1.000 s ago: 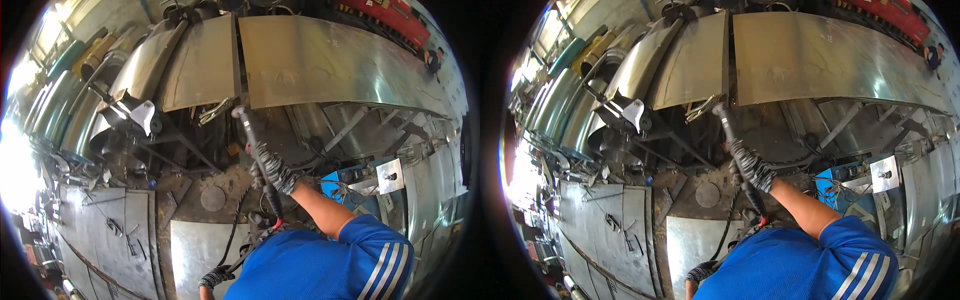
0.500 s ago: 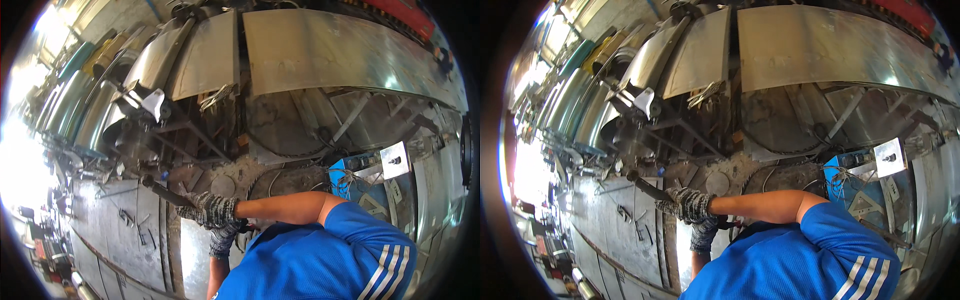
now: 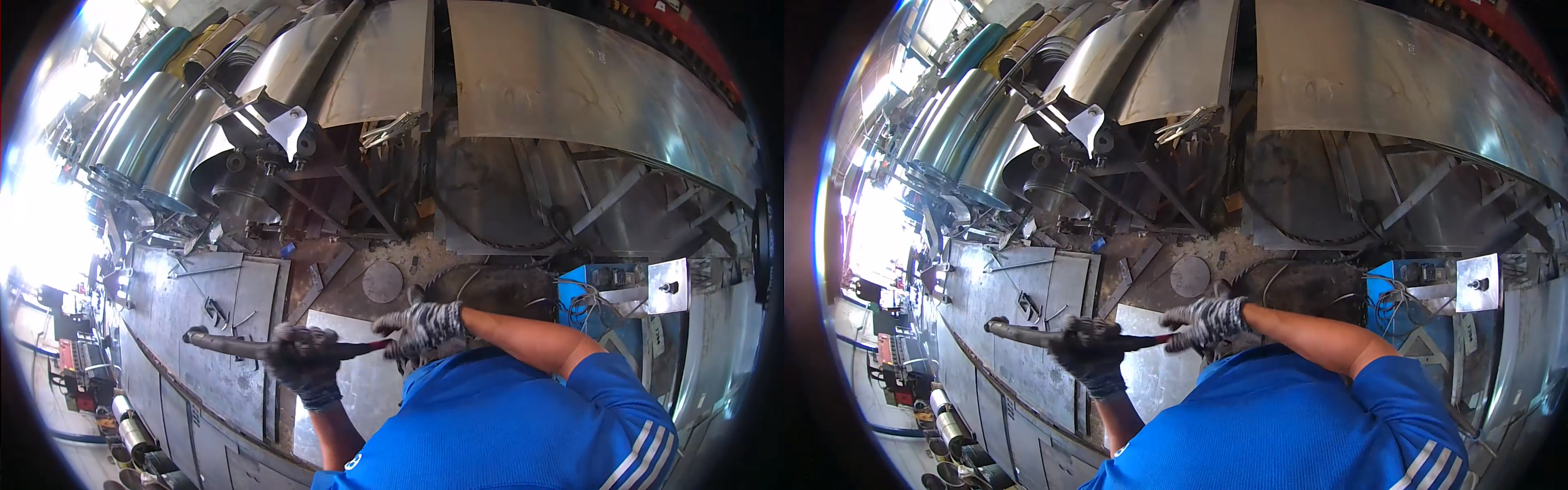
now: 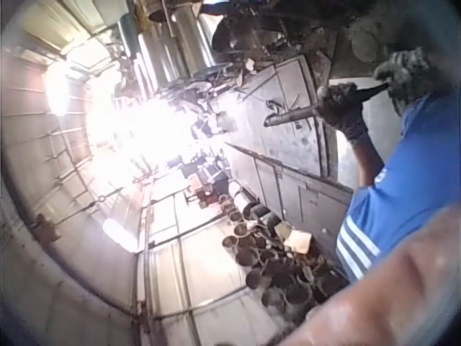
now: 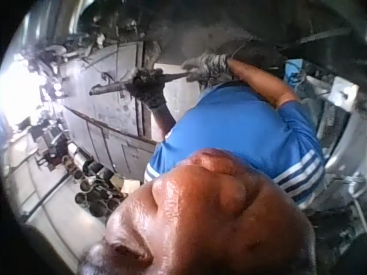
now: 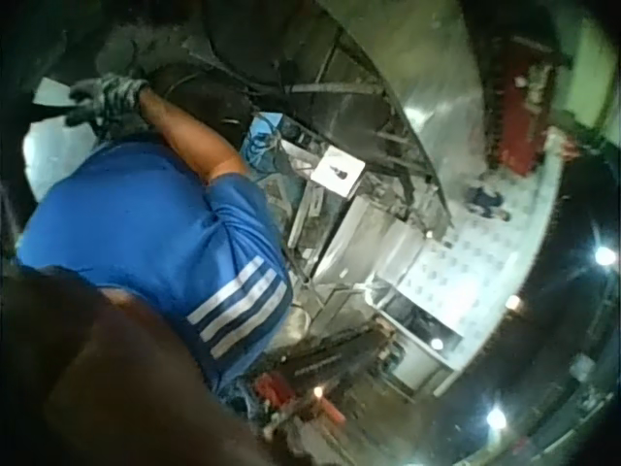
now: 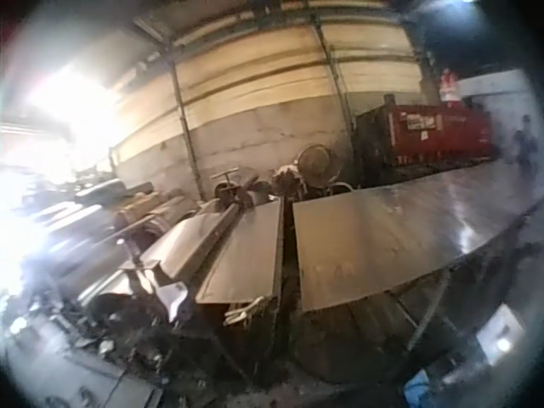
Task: The person measures a large metal sheet with a tape measure and marks it with a marker. They then position a metal bar along the marked line, secure it with a clamp, and weld the bar to the sheet using a welding torch, producing sparks. The person later removes the clamp and repositions the bar for additional welding.
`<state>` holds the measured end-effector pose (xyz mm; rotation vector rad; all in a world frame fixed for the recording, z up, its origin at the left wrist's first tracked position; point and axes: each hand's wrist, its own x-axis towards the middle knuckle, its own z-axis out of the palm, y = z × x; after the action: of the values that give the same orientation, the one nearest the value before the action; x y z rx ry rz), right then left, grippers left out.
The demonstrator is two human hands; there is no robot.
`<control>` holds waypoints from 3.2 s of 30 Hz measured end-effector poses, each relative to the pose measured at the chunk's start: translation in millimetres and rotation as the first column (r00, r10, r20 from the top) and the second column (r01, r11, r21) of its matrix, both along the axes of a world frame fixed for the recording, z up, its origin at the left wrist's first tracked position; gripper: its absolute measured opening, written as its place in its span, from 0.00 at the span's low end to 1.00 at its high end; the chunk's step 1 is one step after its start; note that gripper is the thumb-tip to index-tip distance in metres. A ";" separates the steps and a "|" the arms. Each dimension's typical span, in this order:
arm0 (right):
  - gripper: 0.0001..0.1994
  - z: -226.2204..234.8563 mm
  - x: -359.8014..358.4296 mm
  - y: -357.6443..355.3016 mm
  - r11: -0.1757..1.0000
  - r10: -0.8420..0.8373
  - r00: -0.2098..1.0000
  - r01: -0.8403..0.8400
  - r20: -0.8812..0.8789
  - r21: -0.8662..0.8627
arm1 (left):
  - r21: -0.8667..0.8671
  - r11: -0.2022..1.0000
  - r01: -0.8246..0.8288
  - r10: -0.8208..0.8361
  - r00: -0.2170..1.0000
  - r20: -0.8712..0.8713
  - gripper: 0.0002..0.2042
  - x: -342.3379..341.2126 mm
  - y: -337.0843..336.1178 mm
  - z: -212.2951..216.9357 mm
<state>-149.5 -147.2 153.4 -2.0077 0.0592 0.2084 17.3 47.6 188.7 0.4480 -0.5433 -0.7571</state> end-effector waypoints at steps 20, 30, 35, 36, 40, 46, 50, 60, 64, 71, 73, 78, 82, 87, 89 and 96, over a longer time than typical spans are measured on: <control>0.12 -4.9 270.1 -65.8 0.980 0.013 1.000 -0.016 -0.016 -0.200 | -0.362 0.925 -0.119 0.287 0.842 0.456 0.31 294.8 -104.5 214.1; 0.14 134.3 376.6 -149.2 0.433 -0.644 0.740 0.145 0.193 0.890 | -0.346 0.739 -0.578 0.629 0.409 0.661 0.22 418.9 -217.3 312.4; 0.17 141.4 395.3 -213.5 0.169 -0.747 0.663 0.253 -0.043 0.953 | -0.305 0.759 -0.575 0.568 0.355 0.743 0.19 469.1 -281.3 328.1; 0.17 137.6 392.4 -215.7 0.171 -0.723 0.689 0.239 -0.043 0.956 | -0.293 0.776 -0.558 0.548 0.368 0.751 0.21 483.5 -284.0 329.3; 0.18 130.0 376.9 -207.1 0.173 -0.724 0.687 0.273 -0.066 0.946 | -0.190 0.756 -0.627 0.417 0.237 0.878 0.25 495.0 -293.1 354.6; 0.16 138.1 347.3 -205.5 0.213 -0.699 0.714 0.251 -0.032 0.944 | -0.256 0.823 -0.507 0.541 0.563 0.625 0.19 533.2 -302.7 363.0; 0.13 139.3 332.2 -199.3 0.307 -0.656 0.754 0.254 0.010 0.917 | -0.794 -0.231 -0.562 -0.062 -0.806 0.589 0.16 568.2 -207.4 333.7; 0.15 129.3 318.1 -160.5 0.042 -0.430 0.901 -0.047 0.060 0.998 | -0.771 -0.325 -0.547 -0.540 -0.562 0.627 0.23 541.2 -103.4 338.6; 0.19 167.8 331.3 -160.8 0.284 -0.543 0.800 -0.111 0.255 0.952 | -0.718 -0.053 -0.694 -0.213 -0.695 0.687 0.21 574.2 -50.6 385.5; 0.16 192.5 371.9 -215.5 0.239 -0.751 0.651 0.116 0.108 0.964 | -0.828 0.224 -0.515 -0.099 -0.857 0.506 0.19 556.8 -176.1 371.4; 0.15 185.5 375.4 -235.2 0.264 -0.783 0.603 0.101 0.152 0.959 | -0.646 0.359 -0.673 0.163 -0.636 0.754 0.22 545.5 -218.7 359.7; 0.15 165.4 391.0 -265.6 0.309 -0.810 0.536 0.045 0.238 0.950 | -0.165 0.879 -0.447 0.311 0.275 0.910 0.30 579.7 -310.0 390.4; 0.14 163.8 408.0 -280.9 0.281 -0.893 0.388 0.086 0.228 0.956 | -0.108 0.957 -0.271 0.205 0.359 0.910 0.31 571.6 -393.8 404.2; 0.13 179.3 408.9 -265.3 0.320 -0.852 0.466 0.105 0.238 0.942 | -0.069 0.954 -0.293 0.163 0.311 0.936 0.27 599.9 -440.6 397.5; 0.14 188.6 406.2 -238.9 0.304 -0.840 0.511 0.165 0.182 0.938 | -0.023 0.982 -0.189 0.101 0.410 0.906 0.25 613.0 -453.2 385.5; 0.12 191.1 421.0 -241.0 0.135 -0.864 0.498 0.094 0.071 0.986 | 0.048 0.978 -0.203 0.084 0.597 0.797 0.24 571.4 -481.6 348.6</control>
<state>271.5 -388.2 344.5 -0.6090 0.1776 -0.8673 588.7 -434.0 537.3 0.9666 -1.2905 -0.3947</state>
